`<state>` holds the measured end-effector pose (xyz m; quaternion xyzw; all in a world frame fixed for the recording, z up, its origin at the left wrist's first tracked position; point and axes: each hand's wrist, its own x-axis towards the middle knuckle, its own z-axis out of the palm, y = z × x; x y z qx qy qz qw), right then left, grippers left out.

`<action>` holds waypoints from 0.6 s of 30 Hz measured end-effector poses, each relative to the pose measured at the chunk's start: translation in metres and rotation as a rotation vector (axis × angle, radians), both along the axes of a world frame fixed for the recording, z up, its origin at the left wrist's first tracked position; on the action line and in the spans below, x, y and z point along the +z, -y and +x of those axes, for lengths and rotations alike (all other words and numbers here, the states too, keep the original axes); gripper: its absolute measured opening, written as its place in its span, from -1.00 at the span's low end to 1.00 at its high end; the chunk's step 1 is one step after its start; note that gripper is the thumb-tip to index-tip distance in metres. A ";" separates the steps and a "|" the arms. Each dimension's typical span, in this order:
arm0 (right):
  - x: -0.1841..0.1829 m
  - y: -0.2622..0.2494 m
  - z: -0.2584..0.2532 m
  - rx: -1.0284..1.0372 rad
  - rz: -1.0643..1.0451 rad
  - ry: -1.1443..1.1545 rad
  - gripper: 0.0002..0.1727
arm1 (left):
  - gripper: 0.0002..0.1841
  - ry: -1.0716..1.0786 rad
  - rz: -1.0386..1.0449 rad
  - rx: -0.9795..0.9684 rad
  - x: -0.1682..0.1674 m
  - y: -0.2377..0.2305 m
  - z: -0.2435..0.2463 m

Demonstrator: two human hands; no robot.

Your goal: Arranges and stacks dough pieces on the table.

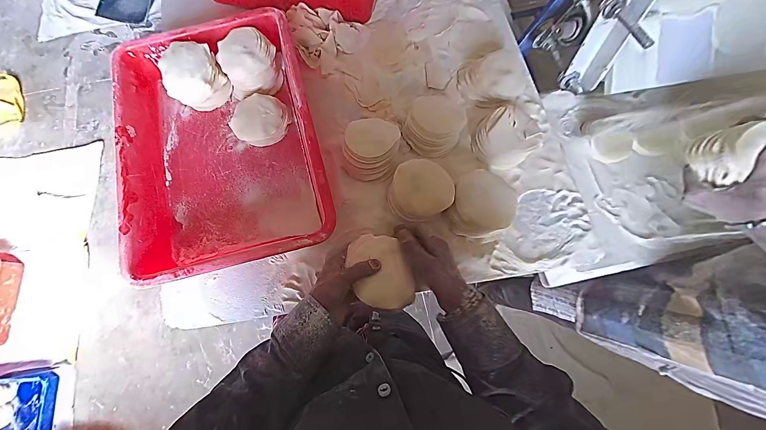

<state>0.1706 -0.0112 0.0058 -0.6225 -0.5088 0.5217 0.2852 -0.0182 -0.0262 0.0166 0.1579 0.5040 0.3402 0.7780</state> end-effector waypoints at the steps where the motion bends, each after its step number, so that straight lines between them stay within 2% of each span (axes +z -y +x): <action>1: 0.000 0.004 0.005 -0.060 -0.012 -0.168 -0.47 | -0.58 0.071 -0.004 0.021 0.009 0.001 0.001; 4: 0.021 0.014 0.003 -0.238 -0.253 -0.640 -0.18 | -0.64 0.203 -0.009 0.076 0.032 -0.003 0.001; 6: 0.035 0.012 -0.005 -0.295 -0.383 -0.831 -0.03 | -0.65 0.167 -0.013 0.097 0.044 -0.008 -0.002; 7: 0.040 0.009 -0.009 -0.270 -0.380 -0.868 0.02 | -0.64 0.135 -0.005 0.100 0.047 -0.011 -0.005; 8: 0.046 0.006 -0.012 -0.223 -0.345 -0.860 -0.01 | -0.66 0.104 0.011 0.107 0.050 -0.014 -0.010; 11: 0.062 -0.011 -0.032 -0.096 -0.203 -0.725 -0.45 | -0.69 0.053 0.073 0.142 0.063 -0.023 -0.029; 15: 0.089 -0.061 -0.078 0.129 -0.110 -0.478 -0.16 | -0.55 -0.048 0.231 0.190 0.080 -0.049 -0.067; 18: 0.094 -0.117 -0.122 0.219 -0.051 -0.404 -0.29 | -0.51 -0.177 0.315 0.240 0.085 -0.088 -0.104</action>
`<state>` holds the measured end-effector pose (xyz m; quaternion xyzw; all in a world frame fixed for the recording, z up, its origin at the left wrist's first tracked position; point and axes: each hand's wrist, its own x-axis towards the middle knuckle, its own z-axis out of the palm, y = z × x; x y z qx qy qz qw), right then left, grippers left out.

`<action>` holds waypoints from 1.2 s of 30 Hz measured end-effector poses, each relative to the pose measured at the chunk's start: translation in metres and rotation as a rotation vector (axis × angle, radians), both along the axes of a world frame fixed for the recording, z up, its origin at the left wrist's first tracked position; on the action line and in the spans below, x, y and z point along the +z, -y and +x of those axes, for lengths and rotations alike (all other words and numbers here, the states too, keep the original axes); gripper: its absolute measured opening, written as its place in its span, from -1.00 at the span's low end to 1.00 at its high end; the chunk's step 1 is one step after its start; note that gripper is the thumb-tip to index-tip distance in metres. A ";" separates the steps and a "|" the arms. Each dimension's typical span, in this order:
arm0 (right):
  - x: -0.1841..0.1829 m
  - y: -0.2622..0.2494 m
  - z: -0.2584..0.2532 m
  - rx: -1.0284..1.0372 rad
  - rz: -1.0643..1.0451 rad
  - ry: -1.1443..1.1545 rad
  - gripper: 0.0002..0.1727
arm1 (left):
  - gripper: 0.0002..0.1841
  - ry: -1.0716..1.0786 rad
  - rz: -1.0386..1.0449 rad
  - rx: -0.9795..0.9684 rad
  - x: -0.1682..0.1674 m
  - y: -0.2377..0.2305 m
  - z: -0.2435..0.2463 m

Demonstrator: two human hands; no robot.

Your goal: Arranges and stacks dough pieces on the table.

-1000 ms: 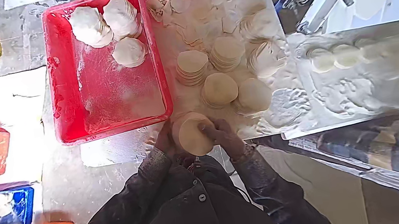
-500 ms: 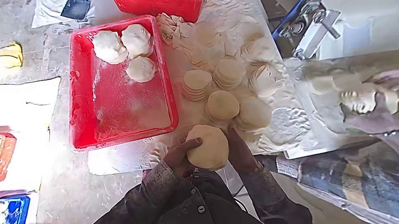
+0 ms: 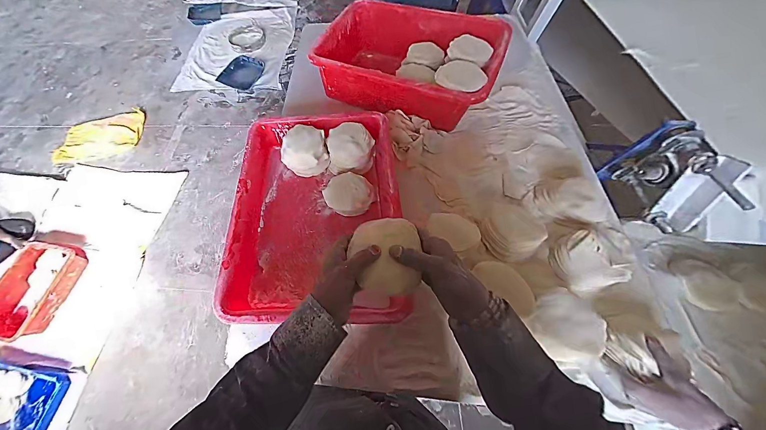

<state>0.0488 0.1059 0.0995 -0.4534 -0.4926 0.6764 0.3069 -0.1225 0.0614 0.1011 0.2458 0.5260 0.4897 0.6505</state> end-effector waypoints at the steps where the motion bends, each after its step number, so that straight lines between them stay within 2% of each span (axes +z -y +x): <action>1: -0.001 -0.020 -0.015 0.006 0.008 0.028 -0.36 | -0.51 -0.039 0.013 0.018 0.000 -0.017 -0.012; 6: -0.020 -0.114 -0.078 -0.054 -0.013 0.285 -0.50 | -0.54 -0.197 -0.010 0.097 -0.028 -0.107 -0.052; 8: -0.039 -0.143 -0.094 -0.051 0.035 0.433 -0.44 | -0.53 -0.248 -0.034 0.079 -0.049 -0.139 -0.063; 10: -0.053 -0.161 -0.106 0.011 0.102 0.688 -0.32 | -0.50 -0.350 -0.057 0.002 -0.073 -0.162 -0.073; 12: -0.055 -0.163 -0.116 0.050 0.143 0.871 -0.31 | -0.46 -0.489 -0.034 -0.092 -0.092 -0.173 -0.082; 14: -0.055 -0.157 -0.119 0.013 0.204 0.911 -0.34 | -0.42 -0.608 -0.001 -0.164 -0.096 -0.174 -0.089; 17: -0.042 -0.129 -0.103 -0.001 0.344 0.898 -0.35 | -0.41 -0.606 0.016 -0.167 -0.101 -0.168 -0.092; 21: -0.027 -0.062 -0.034 -0.177 0.546 0.762 -0.50 | -0.54 -0.567 0.044 -0.181 -0.090 -0.139 -0.106; 24: -0.025 0.000 0.059 -0.513 0.481 0.842 -0.58 | -0.50 -0.572 0.041 -0.160 -0.080 -0.101 -0.128; 26: -0.032 0.033 0.138 -0.714 0.346 1.028 -0.56 | -0.51 -0.609 0.043 -0.128 -0.075 -0.077 -0.141; 27: -0.034 0.046 0.176 -0.768 0.207 1.131 -0.52 | -0.51 -0.617 0.037 -0.095 -0.072 -0.066 -0.144; 30: -0.050 0.071 0.271 -0.807 -0.222 1.263 -0.32 | -0.49 -0.620 0.000 -0.021 -0.052 -0.042 -0.139; 33: -0.067 0.074 0.315 -0.745 -0.405 1.149 -0.19 | -0.55 -0.594 0.016 0.053 -0.036 -0.034 -0.118; 36: -0.072 0.069 0.326 -0.774 -0.397 1.015 -0.16 | -0.56 -0.555 0.057 0.082 -0.023 -0.030 -0.087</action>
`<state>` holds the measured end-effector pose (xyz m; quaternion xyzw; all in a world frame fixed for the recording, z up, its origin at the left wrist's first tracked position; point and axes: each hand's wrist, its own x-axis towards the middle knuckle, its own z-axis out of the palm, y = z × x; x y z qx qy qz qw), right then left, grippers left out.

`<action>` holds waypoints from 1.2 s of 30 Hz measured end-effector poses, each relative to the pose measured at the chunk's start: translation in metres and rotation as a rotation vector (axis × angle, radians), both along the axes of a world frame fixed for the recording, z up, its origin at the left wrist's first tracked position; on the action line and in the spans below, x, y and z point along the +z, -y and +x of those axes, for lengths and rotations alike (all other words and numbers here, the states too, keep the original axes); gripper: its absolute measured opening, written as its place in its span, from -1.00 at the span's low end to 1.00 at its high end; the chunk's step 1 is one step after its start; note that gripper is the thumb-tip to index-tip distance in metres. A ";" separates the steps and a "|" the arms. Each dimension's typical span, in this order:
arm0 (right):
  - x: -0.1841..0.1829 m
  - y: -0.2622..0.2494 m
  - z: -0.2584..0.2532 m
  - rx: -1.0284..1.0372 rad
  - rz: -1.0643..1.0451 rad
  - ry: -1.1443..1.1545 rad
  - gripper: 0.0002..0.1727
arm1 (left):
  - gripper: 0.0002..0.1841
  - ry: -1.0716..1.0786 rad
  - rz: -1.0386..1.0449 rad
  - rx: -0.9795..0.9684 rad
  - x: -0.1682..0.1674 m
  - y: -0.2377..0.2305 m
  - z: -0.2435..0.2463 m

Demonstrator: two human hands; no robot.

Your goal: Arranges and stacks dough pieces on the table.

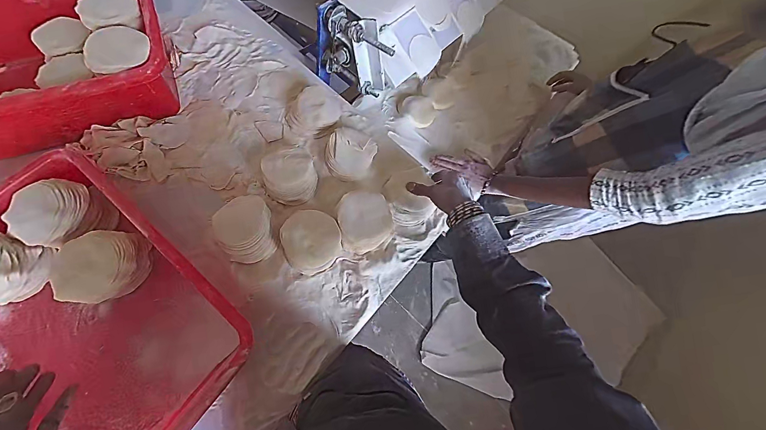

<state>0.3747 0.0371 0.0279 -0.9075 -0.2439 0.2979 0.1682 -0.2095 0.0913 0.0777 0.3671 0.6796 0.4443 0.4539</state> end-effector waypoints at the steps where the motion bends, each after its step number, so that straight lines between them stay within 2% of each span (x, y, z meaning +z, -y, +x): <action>1: -0.003 -0.002 0.005 -0.011 0.040 -0.036 -0.15 | -0.56 0.008 0.022 0.001 0.003 0.002 0.011; 3: -0.005 -0.005 0.012 -0.009 0.075 -0.109 -0.16 | -0.58 0.017 0.083 -0.007 0.007 0.007 0.030; 6: -0.009 -0.006 0.011 0.050 0.177 -0.120 -0.40 | -0.61 0.006 0.220 -0.079 0.004 0.019 0.054; 10: 0.017 -0.009 -0.012 0.210 0.177 -0.056 -0.48 | -0.59 0.041 0.385 -0.316 0.003 0.046 0.116; 12: 0.039 -0.001 -0.037 0.300 0.307 -0.116 -0.47 | -0.61 0.193 0.320 -0.464 -0.008 0.062 0.156; 13: 0.051 0.005 -0.051 0.341 0.397 -0.201 -0.43 | -0.60 0.308 0.222 -0.543 -0.016 0.069 0.176; 15: 0.070 0.018 -0.081 0.399 0.570 -0.450 -0.34 | -0.43 0.573 -0.040 -0.618 -0.033 0.079 0.215; 17: 0.084 0.026 -0.113 0.449 0.646 -0.677 -0.30 | -0.11 0.825 -0.256 -0.454 -0.038 0.087 0.245; 18: 0.085 0.028 -0.127 0.488 0.644 -0.744 -0.29 | -0.09 0.918 -0.293 -0.323 -0.036 0.091 0.255; 19: 0.081 0.029 -0.138 0.538 0.613 -0.773 -0.27 | -0.15 1.009 -0.260 -0.233 -0.036 0.095 0.258; 20: 0.073 0.030 -0.149 0.581 0.571 -0.777 -0.25 | -0.24 1.090 -0.192 -0.215 -0.038 0.099 0.256; 21: 0.062 0.031 -0.158 0.619 0.517 -0.753 -0.24 | -0.23 1.117 -0.139 -0.241 -0.038 0.101 0.253; 22: 0.054 0.032 -0.164 0.666 0.444 -0.705 -0.23 | -0.29 1.079 -0.147 -0.228 -0.037 0.103 0.252; 24: 0.045 0.034 -0.169 0.762 0.317 -0.626 -0.29 | -0.64 0.749 -0.282 -0.162 -0.051 0.104 0.241; 25: 0.042 0.034 -0.165 0.760 0.318 -0.583 -0.37 | -0.71 0.630 -0.360 -0.138 -0.059 0.103 0.234; 28: 0.035 0.028 -0.118 0.521 0.393 -0.299 -0.59 | -0.66 0.396 -0.363 -0.211 -0.065 0.104 0.213; 30: 0.022 0.019 -0.067 0.353 0.372 -0.051 -0.61 | -0.64 0.270 -0.282 -0.274 -0.060 0.105 0.200; 31: 0.013 0.013 -0.041 0.313 0.320 0.026 -0.55 | -0.62 0.233 -0.242 -0.285 -0.059 0.105 0.195; 33: -0.006 0.002 -0.002 0.315 0.177 0.063 -0.28 | -0.63 0.225 -0.200 -0.258 -0.059 0.105 0.188; 34: -0.010 -0.004 0.008 0.338 0.107 0.050 -0.16 | -0.65 0.248 -0.200 -0.235 -0.059 0.105 0.187; 36: -0.011 -0.013 0.015 0.389 0.018 0.026 -0.04 | -0.69 0.321 -0.233 -0.176 -0.060 0.106 0.188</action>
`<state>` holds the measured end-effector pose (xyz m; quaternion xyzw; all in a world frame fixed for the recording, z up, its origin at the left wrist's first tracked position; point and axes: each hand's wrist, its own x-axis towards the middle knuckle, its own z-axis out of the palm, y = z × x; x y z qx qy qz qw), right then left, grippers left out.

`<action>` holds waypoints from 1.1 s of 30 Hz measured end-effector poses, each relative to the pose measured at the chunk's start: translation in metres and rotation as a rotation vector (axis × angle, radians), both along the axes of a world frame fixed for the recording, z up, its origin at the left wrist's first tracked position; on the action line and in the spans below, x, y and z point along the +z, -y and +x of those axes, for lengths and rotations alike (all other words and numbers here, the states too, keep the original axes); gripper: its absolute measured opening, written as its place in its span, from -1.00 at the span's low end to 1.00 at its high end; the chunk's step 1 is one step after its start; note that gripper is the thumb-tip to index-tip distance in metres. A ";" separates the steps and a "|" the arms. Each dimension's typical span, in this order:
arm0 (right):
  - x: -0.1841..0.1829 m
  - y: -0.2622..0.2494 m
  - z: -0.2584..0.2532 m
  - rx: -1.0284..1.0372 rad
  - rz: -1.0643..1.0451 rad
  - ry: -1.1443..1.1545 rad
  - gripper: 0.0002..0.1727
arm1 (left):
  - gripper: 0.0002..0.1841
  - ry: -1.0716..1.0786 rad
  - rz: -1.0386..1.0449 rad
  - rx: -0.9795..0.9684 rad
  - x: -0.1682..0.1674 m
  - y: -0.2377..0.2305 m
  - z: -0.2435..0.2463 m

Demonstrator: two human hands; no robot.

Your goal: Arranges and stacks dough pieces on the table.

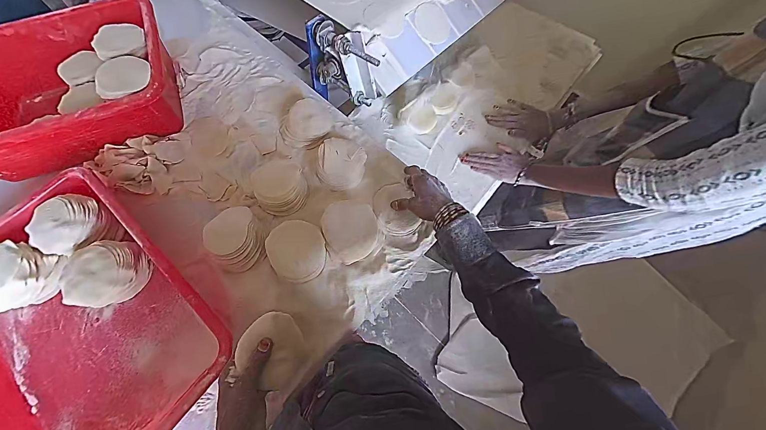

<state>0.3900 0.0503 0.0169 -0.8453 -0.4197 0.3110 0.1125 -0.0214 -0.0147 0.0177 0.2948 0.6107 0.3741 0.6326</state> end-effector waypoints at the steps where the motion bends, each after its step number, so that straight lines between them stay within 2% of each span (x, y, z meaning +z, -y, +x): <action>1: 0.002 -0.003 -0.001 0.026 -0.035 -0.003 -0.05 | -0.70 0.030 -0.039 0.022 -0.001 0.002 0.001; 5: 0.029 -0.003 -0.016 0.105 -0.072 -0.103 -0.43 | -0.75 0.087 -0.183 0.078 -0.005 0.006 0.007; 7: 0.027 -0.003 -0.016 0.173 -0.061 -0.107 -0.50 | -0.74 0.113 -0.213 0.107 -0.009 0.007 0.008; 11: 0.013 0.008 -0.014 0.131 0.139 -0.178 -0.53 | -0.73 0.148 -0.205 0.137 -0.011 0.005 0.012; 12: 0.009 0.012 -0.013 0.096 0.199 -0.201 -0.47 | -0.71 0.164 -0.181 0.147 -0.011 0.005 0.012; 14: 0.008 0.022 -0.016 0.038 0.264 -0.251 -0.22 | -0.69 0.166 -0.133 0.161 -0.011 0.008 0.011; 16: 0.000 0.027 -0.019 0.022 0.205 -0.210 -0.11 | -0.67 0.103 -0.122 0.101 -0.017 0.009 0.012; 18: -0.010 0.026 -0.024 0.047 0.069 -0.142 -0.29 | -0.58 -0.008 -0.107 -0.044 -0.027 0.006 0.009; 20: 0.001 0.025 -0.029 0.065 0.035 -0.100 -0.48 | -0.54 -0.040 -0.068 -0.082 -0.026 -0.001 0.012; 22: 0.032 0.038 -0.043 0.060 0.125 -0.106 -0.54 | -0.49 -0.022 0.046 -0.037 -0.012 0.001 0.012; 24: 0.054 0.058 -0.058 0.086 0.317 -0.149 -0.57 | -0.42 -0.063 0.230 -0.027 -0.002 0.007 0.007; 27: 0.050 0.076 -0.094 0.178 0.464 -0.295 -0.49 | -0.42 -0.377 0.384 -0.271 -0.012 0.011 -0.009; 30: 0.028 0.071 -0.146 0.352 0.182 -0.286 -0.47 | -0.52 -0.615 0.395 -0.532 -0.026 0.002 -0.005; 32: 0.024 0.065 -0.173 0.466 0.041 -0.251 -0.53 | -0.58 -0.606 0.414 -0.526 -0.018 -0.006 0.001; 33: 0.025 0.066 -0.179 0.483 0.080 -0.259 -0.57 | -0.59 -0.588 0.455 -0.473 -0.013 -0.005 0.002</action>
